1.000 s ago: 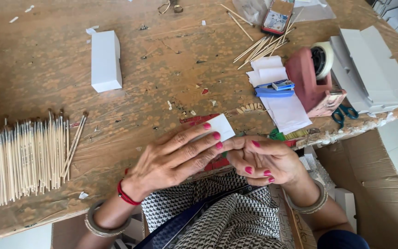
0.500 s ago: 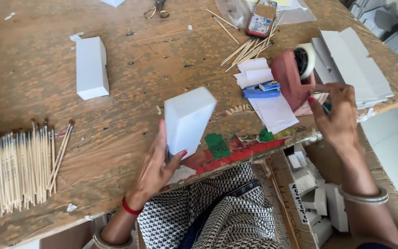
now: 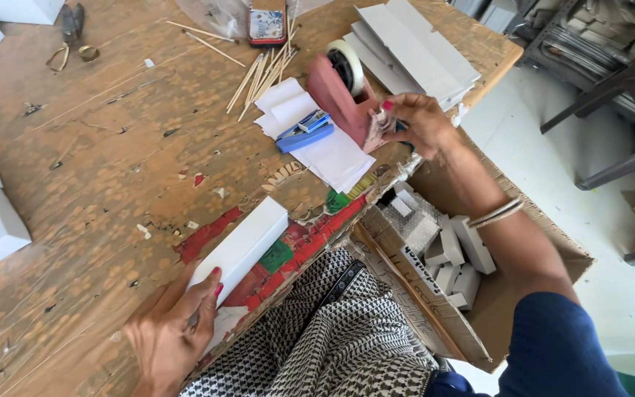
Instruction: The person organizes wooden brushes into bunches, wraps them in protective material, and places them into white cardboard boxes.
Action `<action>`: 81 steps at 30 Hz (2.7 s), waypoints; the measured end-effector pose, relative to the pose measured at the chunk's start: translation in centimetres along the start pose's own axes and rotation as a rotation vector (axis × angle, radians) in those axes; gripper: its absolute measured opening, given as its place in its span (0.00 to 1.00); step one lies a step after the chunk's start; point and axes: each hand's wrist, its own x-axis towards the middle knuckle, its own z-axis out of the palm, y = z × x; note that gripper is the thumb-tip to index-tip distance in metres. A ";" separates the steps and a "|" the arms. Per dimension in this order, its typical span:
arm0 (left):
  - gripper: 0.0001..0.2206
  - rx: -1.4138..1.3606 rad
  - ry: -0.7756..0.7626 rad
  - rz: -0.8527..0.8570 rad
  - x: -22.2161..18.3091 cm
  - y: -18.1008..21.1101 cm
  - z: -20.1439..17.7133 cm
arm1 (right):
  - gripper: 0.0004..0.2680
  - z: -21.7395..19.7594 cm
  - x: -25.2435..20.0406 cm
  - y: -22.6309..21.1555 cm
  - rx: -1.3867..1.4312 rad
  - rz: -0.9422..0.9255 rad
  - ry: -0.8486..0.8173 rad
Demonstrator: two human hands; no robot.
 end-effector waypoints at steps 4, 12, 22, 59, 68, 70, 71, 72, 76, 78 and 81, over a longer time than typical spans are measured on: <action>0.10 -0.017 0.032 -0.012 0.2 0.5 -0.2 | 0.01 1.7 -1.2 3.4 0.132 -0.165 0.194; 0.13 -0.039 -0.001 0.075 1.5 1.5 -2.3 | 0.02 0.9 -3.5 1.0 -0.530 -0.452 0.301; 0.07 -0.218 -0.048 -0.063 -0.1 0.0 0.0 | 0.26 18.4 -16.4 3.5 0.350 0.223 -0.911; 0.13 -0.650 0.250 0.091 5.0 2.3 -6.8 | 0.06 12.3 -10.7 0.5 -0.420 -0.791 -0.317; 0.07 -0.648 0.321 0.017 3.9 0.7 -6.1 | 0.09 -1.2 1.6 -0.8 -0.699 -0.382 0.128; 0.08 -0.663 0.347 -0.044 4.4 2.2 -7.0 | 0.09 1.7 0.6 -3.7 -0.457 0.028 0.023; 0.08 -0.668 0.340 -0.036 4.5 2.3 -7.2 | 0.09 1.4 0.6 -3.1 -0.452 0.030 0.033; 0.08 -0.640 0.322 -0.044 4.5 2.4 -7.4 | 0.08 1.1 0.8 -2.5 -0.287 0.068 0.043; 0.07 -0.573 0.280 -0.052 4.2 2.3 -7.7 | 0.04 0.6 0.2 2.1 0.160 -0.029 0.099; 0.08 -0.591 0.290 -0.049 4.3 2.0 -7.4 | 0.03 1.7 -0.6 3.5 0.157 -0.103 0.156; 0.09 -0.593 0.285 -0.039 4.5 2.1 -7.6 | 0.02 2.5 -0.8 4.0 0.066 -0.210 0.281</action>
